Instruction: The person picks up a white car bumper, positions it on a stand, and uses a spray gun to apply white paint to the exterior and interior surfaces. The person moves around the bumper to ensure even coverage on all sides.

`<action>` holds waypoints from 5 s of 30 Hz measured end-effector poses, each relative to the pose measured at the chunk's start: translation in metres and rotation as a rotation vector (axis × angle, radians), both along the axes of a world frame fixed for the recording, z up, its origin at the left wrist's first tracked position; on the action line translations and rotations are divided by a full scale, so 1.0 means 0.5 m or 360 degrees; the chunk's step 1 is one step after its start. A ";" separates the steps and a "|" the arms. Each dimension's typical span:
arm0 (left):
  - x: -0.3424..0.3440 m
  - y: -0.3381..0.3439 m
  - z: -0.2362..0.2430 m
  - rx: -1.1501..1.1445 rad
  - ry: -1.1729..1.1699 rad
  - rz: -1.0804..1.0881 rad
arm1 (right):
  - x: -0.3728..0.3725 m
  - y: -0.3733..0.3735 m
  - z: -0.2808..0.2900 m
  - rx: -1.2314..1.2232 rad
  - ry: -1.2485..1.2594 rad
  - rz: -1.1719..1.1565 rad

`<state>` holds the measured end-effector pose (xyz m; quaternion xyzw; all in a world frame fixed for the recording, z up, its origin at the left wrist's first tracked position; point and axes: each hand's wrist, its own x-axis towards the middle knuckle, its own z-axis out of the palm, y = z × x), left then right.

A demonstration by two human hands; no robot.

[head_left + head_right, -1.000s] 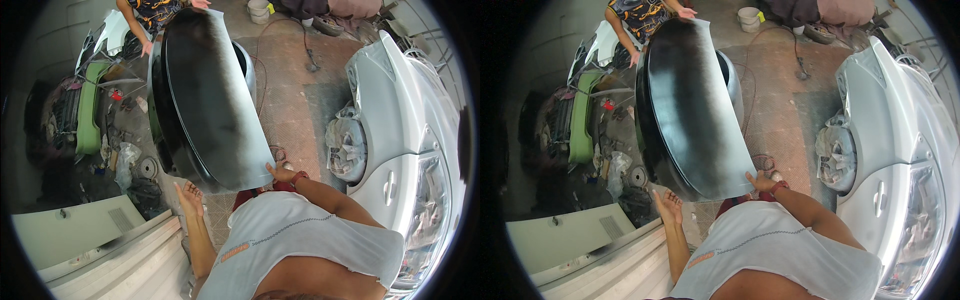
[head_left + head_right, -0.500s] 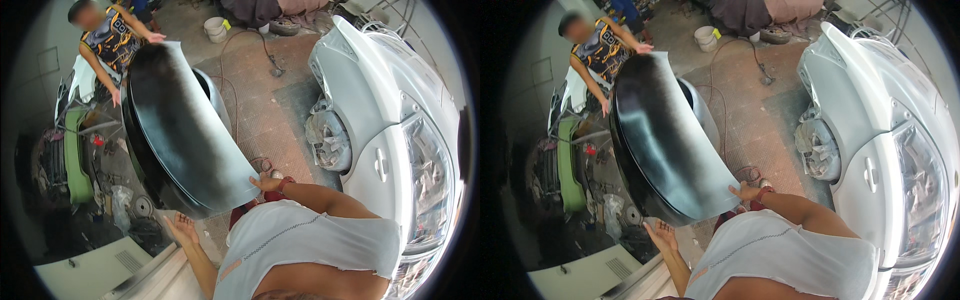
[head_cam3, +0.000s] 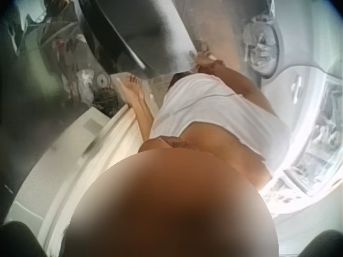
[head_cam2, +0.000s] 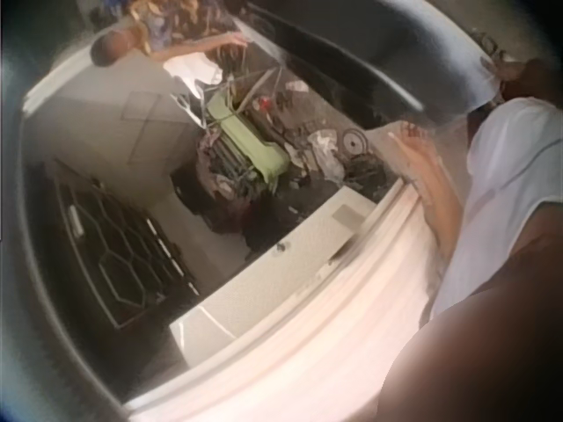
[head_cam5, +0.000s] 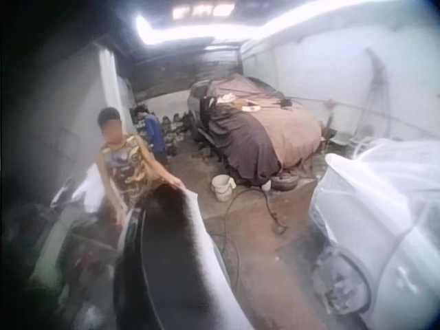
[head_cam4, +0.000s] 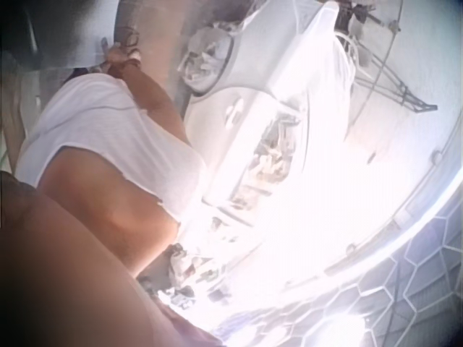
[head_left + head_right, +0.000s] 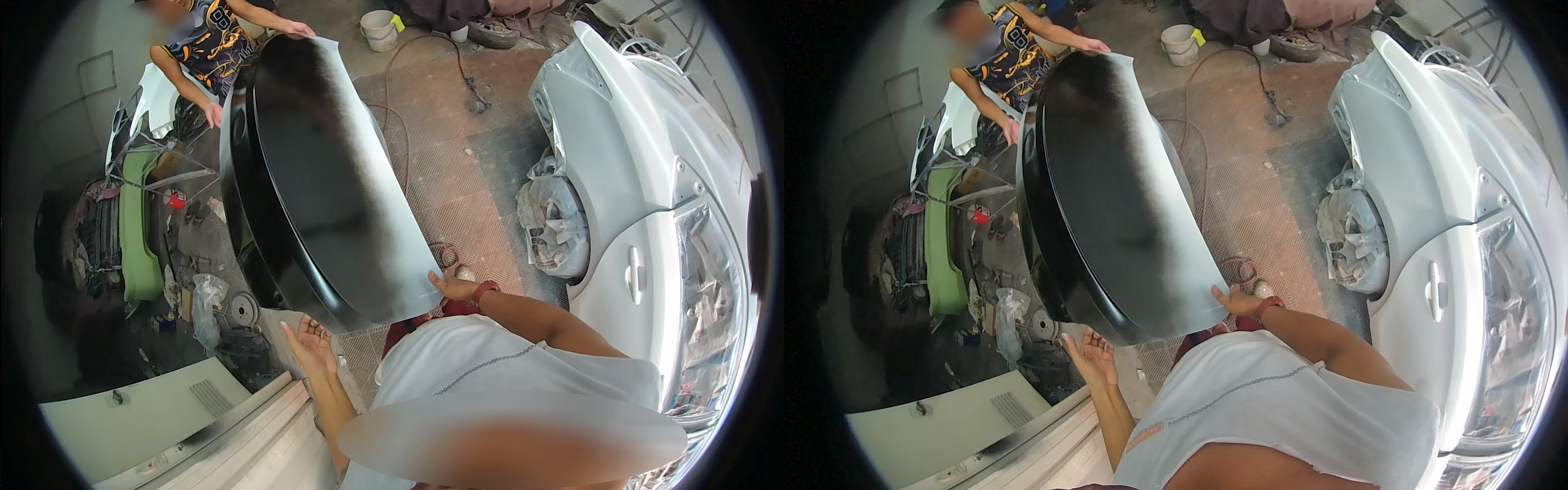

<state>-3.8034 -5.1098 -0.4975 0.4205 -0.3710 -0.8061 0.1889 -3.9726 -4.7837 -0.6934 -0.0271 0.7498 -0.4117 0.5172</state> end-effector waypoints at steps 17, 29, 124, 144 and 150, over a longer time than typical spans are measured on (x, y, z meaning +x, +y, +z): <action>0.003 -0.016 -0.019 -0.0077 -0.0022 -0.0078 | -0.007 0.001 -0.074 -0.0175 0.0101 0.0037; 0.024 -0.029 -0.084 0.0011 -0.0045 -0.0075 | -0.041 -0.018 -0.066 0.0048 0.0381 0.0121; -0.734 -1.041 -0.336 0.0474 0.0146 -0.0579 | 0.278 -0.489 0.185 0.0031 0.0449 -0.3688; -0.822 -1.003 -0.340 0.0616 0.0110 -0.0555 | 0.232 -0.579 0.225 -0.0066 0.0424 -0.3986; -0.844 -0.990 -0.326 0.0289 -0.0285 -0.0388 | 0.237 -0.573 0.203 -0.0155 0.0480 -0.4015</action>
